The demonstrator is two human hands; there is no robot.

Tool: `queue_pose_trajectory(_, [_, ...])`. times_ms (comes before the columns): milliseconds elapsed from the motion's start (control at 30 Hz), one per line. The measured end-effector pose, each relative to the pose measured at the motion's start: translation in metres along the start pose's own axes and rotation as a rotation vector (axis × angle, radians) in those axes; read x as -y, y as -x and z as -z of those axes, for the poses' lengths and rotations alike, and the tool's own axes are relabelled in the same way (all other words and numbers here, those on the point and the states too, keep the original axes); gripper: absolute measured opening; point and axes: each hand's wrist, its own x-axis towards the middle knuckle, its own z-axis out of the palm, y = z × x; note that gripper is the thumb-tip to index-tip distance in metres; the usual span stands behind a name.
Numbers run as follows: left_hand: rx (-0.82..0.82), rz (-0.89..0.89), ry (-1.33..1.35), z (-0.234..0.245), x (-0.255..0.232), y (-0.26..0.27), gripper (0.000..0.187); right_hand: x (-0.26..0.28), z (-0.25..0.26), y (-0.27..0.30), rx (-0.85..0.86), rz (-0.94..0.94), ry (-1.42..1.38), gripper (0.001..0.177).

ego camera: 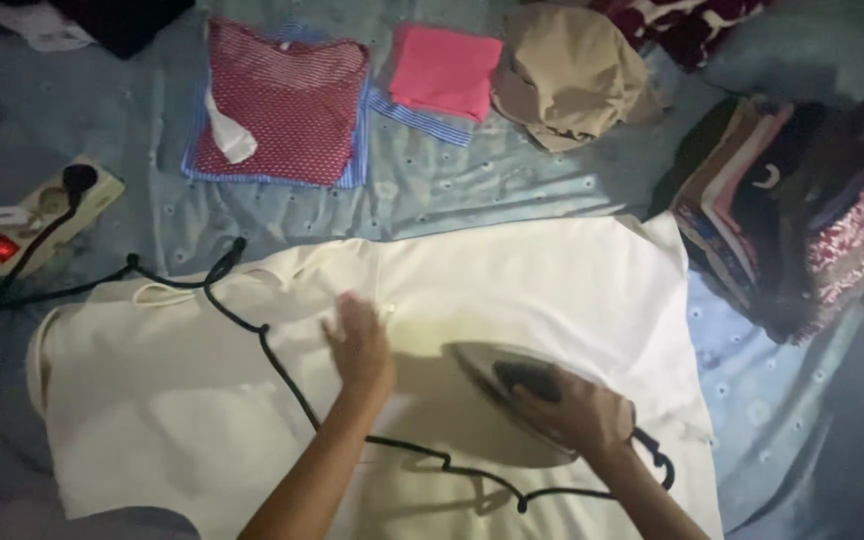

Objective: Ironing a white dress on a bed.

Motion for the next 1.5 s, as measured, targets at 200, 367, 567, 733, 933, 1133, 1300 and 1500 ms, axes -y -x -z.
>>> queue_pose_trajectory(200, [0.299,-0.087,0.840,0.093,-0.017,-0.015,0.093,-0.045,0.032,-0.016,-0.179,-0.314,-0.062,0.070])
queue_pose_trajectory(367, [0.301,-0.096,0.849,0.090,-0.016,-0.018,0.092,-0.103,0.033,-0.040,-0.344,-0.398,-0.092,0.068])
queue_pose_trajectory(567, [0.322,-0.118,0.860,0.085,-0.014,-0.022,0.092,-0.149,0.024,-0.054,-0.465,-0.494,-0.091,0.064])
queue_pose_trajectory(733, [0.294,-0.105,0.868,0.112,-0.012,-0.015,0.090,-0.149,0.031,-0.030,-0.507,-0.467,-0.078,0.063])
queue_pose_trajectory(933, [-0.240,-0.182,0.546,0.121,-0.058,-0.020,0.065,-0.095,0.046,0.018,-0.503,-0.429,-0.074,0.066])
queue_pose_trajectory(1133, [-0.069,-0.324,0.832,0.131,-0.080,-0.015,0.065,-0.061,0.001,0.052,-0.294,-0.355,-0.135,0.065])
queue_pose_trajectory(1300, [-0.136,-0.375,0.872,0.103,-0.083,-0.019,0.073,-0.082,-0.026,0.050,-0.340,-0.302,-0.215,0.061])
queue_pose_trajectory(1500, [-0.182,-0.370,0.867,0.100,-0.084,-0.018,0.073,-0.147,-0.017,0.040,-0.378,-0.505,-0.091,0.063])
